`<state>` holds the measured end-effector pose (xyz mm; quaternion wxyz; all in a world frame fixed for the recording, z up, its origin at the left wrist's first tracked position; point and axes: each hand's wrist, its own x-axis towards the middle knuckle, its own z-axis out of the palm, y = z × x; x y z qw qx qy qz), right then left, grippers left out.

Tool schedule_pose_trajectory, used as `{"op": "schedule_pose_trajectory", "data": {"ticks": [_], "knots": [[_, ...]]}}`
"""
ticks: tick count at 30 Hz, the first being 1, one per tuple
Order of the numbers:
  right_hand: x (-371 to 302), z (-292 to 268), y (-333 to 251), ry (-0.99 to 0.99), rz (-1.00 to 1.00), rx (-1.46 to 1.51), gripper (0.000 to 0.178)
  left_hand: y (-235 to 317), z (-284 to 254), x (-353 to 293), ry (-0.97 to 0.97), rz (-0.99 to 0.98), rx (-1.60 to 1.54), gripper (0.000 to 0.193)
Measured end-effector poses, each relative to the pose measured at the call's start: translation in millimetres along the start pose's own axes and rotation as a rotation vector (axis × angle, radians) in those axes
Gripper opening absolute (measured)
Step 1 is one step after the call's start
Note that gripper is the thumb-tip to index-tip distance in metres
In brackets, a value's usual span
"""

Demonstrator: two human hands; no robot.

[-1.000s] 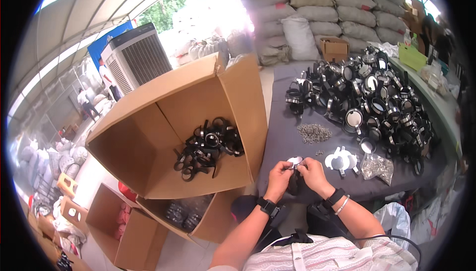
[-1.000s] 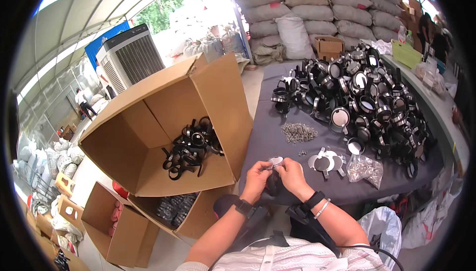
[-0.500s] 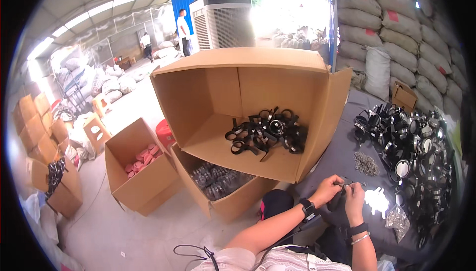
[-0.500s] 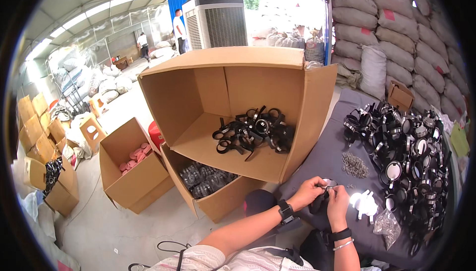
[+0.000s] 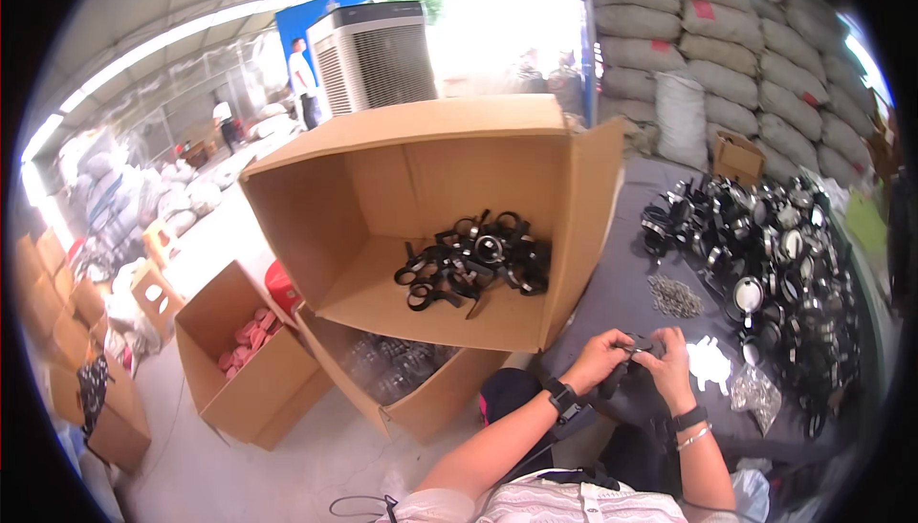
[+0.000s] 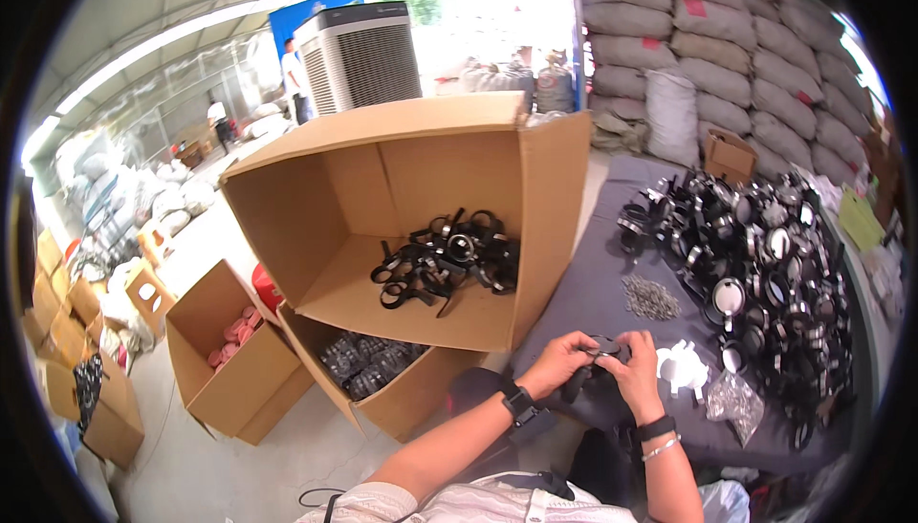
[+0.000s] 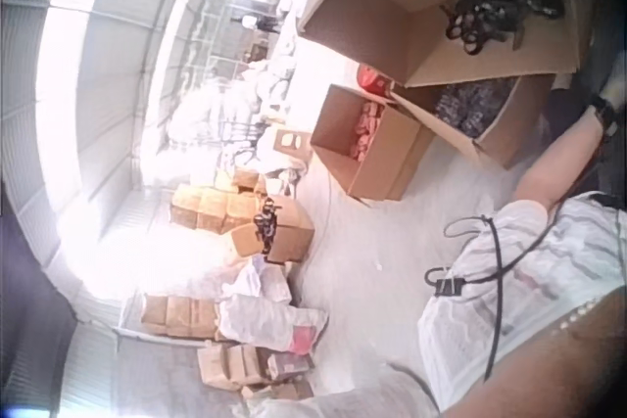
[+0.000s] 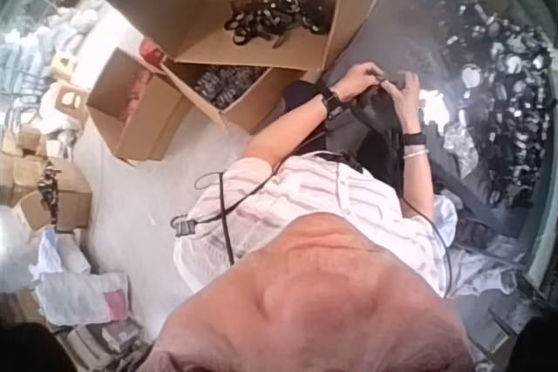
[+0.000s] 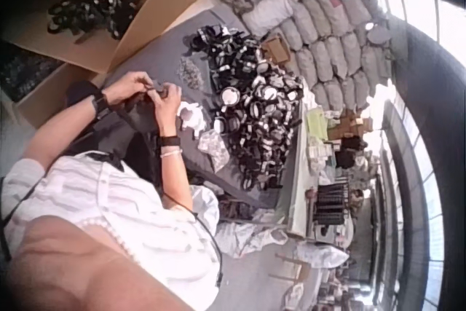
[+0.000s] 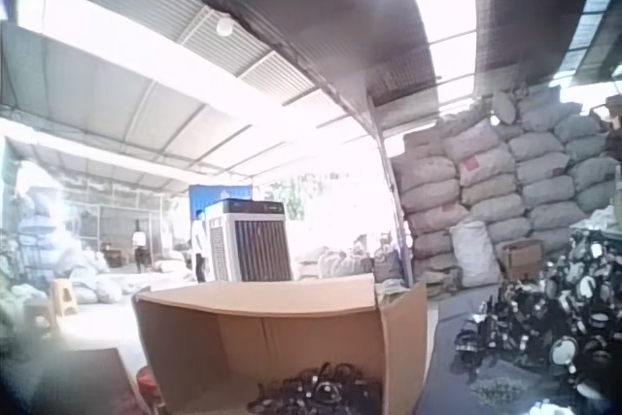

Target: Assembling small metal components onto circular hose clamps in a factory workshop.

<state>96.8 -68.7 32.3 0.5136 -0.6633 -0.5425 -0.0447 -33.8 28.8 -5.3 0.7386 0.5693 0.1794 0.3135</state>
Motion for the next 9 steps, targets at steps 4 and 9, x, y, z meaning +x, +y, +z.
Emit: {"op": "schedule_pose_trajectory", "data": {"ticks": [4,9], "knots": [[6,-5,8,-0.214,0.015,0.158,0.025,13,-3,-1,-0.106,-0.121,0.016,0.014],[10,0,17,-0.313,-0.003,0.129,0.028,29,4,-8,0.089,-0.287,0.111,0.037]]}}
